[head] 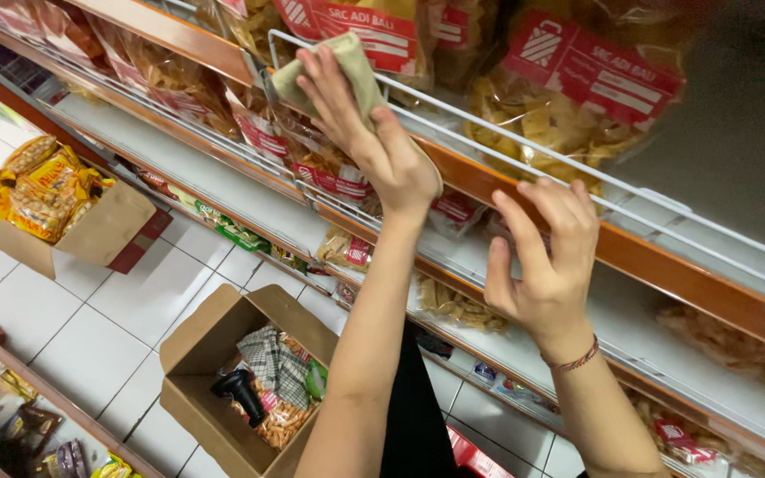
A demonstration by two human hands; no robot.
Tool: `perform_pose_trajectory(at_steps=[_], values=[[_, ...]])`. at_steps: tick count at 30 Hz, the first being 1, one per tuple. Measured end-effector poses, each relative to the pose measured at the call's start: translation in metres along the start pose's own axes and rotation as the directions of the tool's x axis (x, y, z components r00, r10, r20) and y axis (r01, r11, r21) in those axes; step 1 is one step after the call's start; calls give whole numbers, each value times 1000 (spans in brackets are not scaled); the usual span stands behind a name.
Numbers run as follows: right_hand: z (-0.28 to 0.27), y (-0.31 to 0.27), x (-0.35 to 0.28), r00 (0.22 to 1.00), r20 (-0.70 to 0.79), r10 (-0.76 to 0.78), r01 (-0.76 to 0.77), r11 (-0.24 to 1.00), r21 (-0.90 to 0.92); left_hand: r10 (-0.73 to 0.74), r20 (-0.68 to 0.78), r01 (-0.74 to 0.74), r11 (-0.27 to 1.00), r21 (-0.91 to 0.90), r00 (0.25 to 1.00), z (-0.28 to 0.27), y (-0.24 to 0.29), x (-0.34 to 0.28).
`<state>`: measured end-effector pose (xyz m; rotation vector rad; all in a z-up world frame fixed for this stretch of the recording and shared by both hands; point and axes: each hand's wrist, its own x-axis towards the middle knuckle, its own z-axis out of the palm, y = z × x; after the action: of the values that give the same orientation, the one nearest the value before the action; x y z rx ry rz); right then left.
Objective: The person cleans the store shelves by spraying liquid from a green bottle onto the shelf surface and wiping it down with a cloth, then repeats the process on several items of packaged food before placing them back onto the shelves.
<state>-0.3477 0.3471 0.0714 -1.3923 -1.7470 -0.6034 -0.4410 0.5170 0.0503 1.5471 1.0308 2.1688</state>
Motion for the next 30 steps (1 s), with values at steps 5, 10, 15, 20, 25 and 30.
perform_pose_trajectory(at_steps=[5, 10, 15, 20, 25, 30], values=[[8, -10, 9, 990, 102, 101, -87, 988, -129, -276, -224, 191, 922, -337, 935, 6, -22, 18], [11, -16, 8, 987, 117, 111, -86, 976, -201, -639, -138, 456, 667, -590, 757, 4, -14, 12], [15, -26, 1, 982, 108, 158, -131, 967, -220, -13, 291, 70, 980, -185, 957, -22, 29, -67], [14, -27, -12, 975, 137, 174, -126, 944, -303, 195, 382, -272, 949, 158, 903, -43, -25, -38], [20, -28, -24, 982, 121, 142, -93, 933, -347, 104, 215, -143, 974, 174, 971, -60, -27, -2], [25, -28, -31, 987, 94, 128, -86, 930, -358, 470, 562, -571, 821, 4, 681, -81, -14, -15]])
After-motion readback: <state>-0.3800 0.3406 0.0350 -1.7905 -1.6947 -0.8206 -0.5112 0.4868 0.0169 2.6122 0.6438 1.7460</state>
